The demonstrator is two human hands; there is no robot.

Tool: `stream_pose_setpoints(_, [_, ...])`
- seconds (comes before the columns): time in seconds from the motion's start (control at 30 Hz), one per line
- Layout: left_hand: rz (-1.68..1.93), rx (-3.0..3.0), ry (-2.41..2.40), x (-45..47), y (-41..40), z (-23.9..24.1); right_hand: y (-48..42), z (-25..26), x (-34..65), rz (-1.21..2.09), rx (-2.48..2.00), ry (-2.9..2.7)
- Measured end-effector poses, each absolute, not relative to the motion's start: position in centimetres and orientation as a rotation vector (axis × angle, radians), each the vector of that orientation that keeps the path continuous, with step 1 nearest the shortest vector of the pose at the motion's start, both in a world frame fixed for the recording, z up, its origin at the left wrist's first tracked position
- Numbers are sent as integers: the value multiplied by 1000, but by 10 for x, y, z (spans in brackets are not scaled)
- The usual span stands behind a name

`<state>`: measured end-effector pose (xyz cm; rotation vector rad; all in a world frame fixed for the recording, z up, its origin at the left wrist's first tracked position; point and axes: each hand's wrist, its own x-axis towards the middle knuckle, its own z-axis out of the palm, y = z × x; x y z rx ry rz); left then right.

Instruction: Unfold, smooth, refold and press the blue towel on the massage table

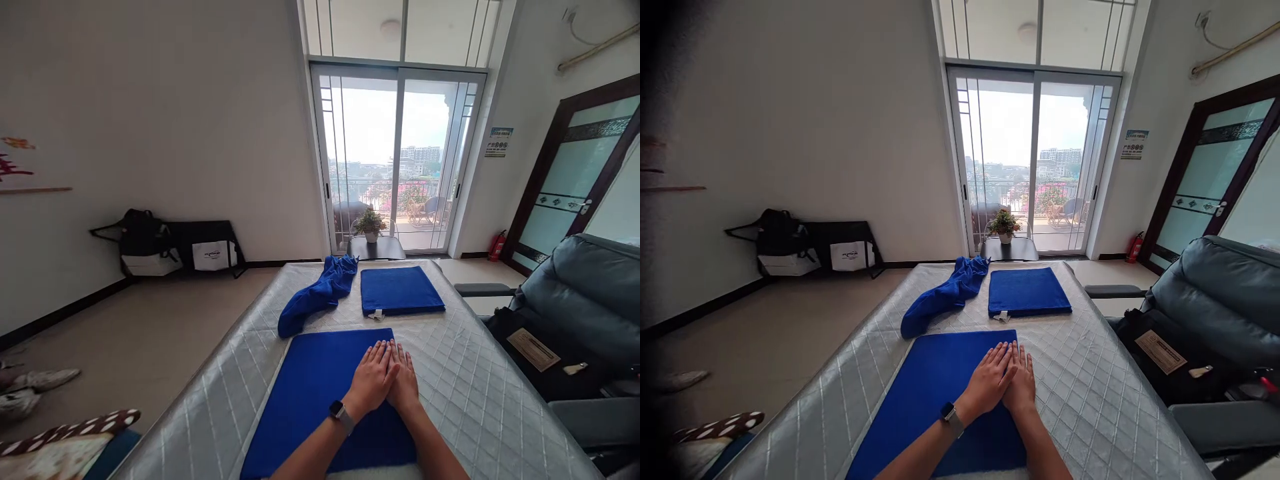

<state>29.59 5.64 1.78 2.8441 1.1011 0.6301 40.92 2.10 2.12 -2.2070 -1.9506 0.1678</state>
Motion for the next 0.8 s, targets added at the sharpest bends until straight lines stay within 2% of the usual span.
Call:
stream_pose_setpoints(0.17, [584,2798,1220,275,71,5,23,24,408,181,-2227,-1896])
stream_pose_setpoints(0.53, [441,2535,1899,100,109,-13,27,18,407,93,-2289,-1891])
stream_pose_setpoints(0.8, [578,2482,1958,89,112,-21,26,17,406,60,-2356,-1920])
